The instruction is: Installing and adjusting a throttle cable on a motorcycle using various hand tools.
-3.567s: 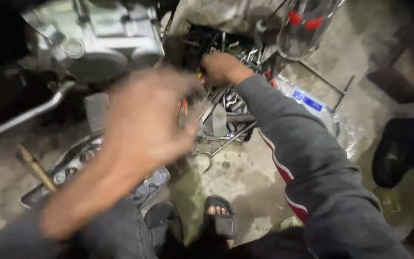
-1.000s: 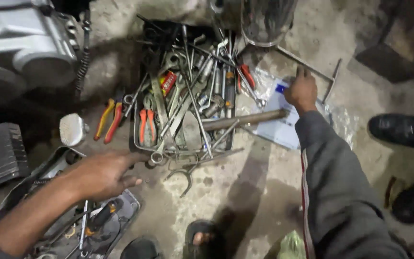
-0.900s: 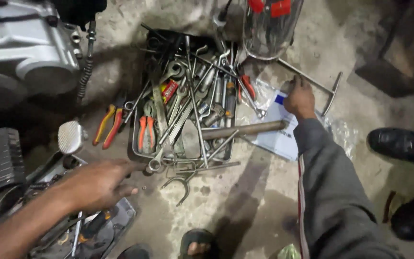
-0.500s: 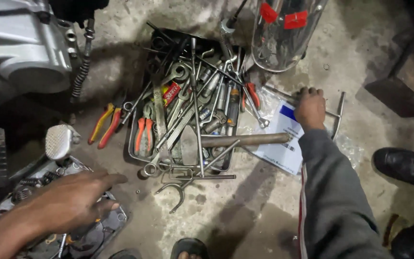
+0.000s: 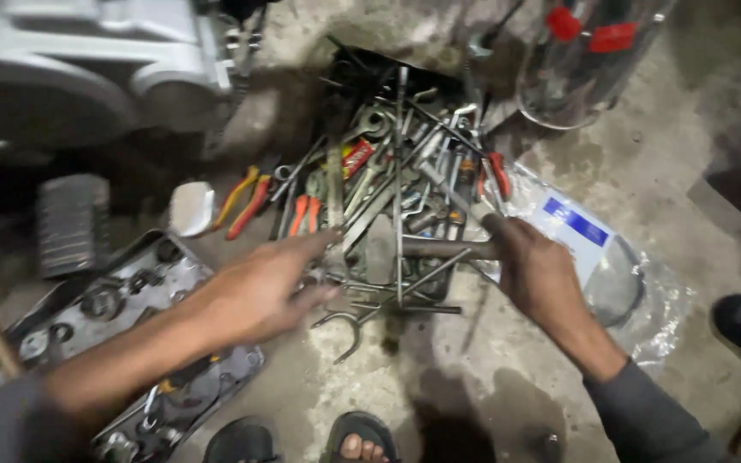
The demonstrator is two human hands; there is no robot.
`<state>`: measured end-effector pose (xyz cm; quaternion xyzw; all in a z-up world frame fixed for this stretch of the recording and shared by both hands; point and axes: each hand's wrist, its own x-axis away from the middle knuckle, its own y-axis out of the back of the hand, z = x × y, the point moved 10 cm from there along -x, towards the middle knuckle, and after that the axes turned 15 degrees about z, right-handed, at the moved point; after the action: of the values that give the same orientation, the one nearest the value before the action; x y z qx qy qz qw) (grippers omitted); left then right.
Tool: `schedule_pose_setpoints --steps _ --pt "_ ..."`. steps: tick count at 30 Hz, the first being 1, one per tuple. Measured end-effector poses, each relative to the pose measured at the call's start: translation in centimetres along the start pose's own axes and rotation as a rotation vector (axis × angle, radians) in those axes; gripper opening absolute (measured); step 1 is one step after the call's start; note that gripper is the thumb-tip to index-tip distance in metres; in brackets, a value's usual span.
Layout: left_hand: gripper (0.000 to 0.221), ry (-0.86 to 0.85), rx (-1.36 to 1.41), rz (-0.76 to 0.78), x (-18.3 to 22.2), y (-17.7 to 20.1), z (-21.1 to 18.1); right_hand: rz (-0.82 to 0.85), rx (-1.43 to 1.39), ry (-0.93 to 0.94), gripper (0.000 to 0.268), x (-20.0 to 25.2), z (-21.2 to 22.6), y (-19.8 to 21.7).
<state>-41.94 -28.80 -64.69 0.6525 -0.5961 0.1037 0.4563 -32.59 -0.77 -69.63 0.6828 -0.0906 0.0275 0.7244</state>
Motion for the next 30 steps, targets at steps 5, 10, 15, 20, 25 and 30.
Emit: schedule_pose_setpoints --steps 5,10,15,20,25,30 --pt "0.07 -0.167 0.57 -0.102 -0.8 0.2 0.5 0.134 -0.595 0.274 0.033 1.0 14.9 4.8" --pt "0.041 -0.013 0.785 -0.237 1.0 0.7 1.1 0.318 -0.897 0.236 0.014 -0.1 20.2 4.4" --pt "0.04 0.159 0.42 -0.191 3.9 0.0 1.4 0.417 -1.019 0.188 0.012 -1.0 19.0 1.3" --pt "0.038 0.139 0.203 -0.132 4.0 0.0 0.5 0.348 -0.914 -0.094 0.023 -3.5 11.6 -0.8" --pt "0.037 0.085 0.174 -0.096 3.8 -1.3 0.3 -0.099 -1.028 -0.392 0.019 -6.7 -3.7 -4.6" --pt "0.037 0.055 0.162 -0.084 3.6 -1.4 0.4 -0.104 -0.803 -0.503 0.02 -9.3 -8.9 -8.0"
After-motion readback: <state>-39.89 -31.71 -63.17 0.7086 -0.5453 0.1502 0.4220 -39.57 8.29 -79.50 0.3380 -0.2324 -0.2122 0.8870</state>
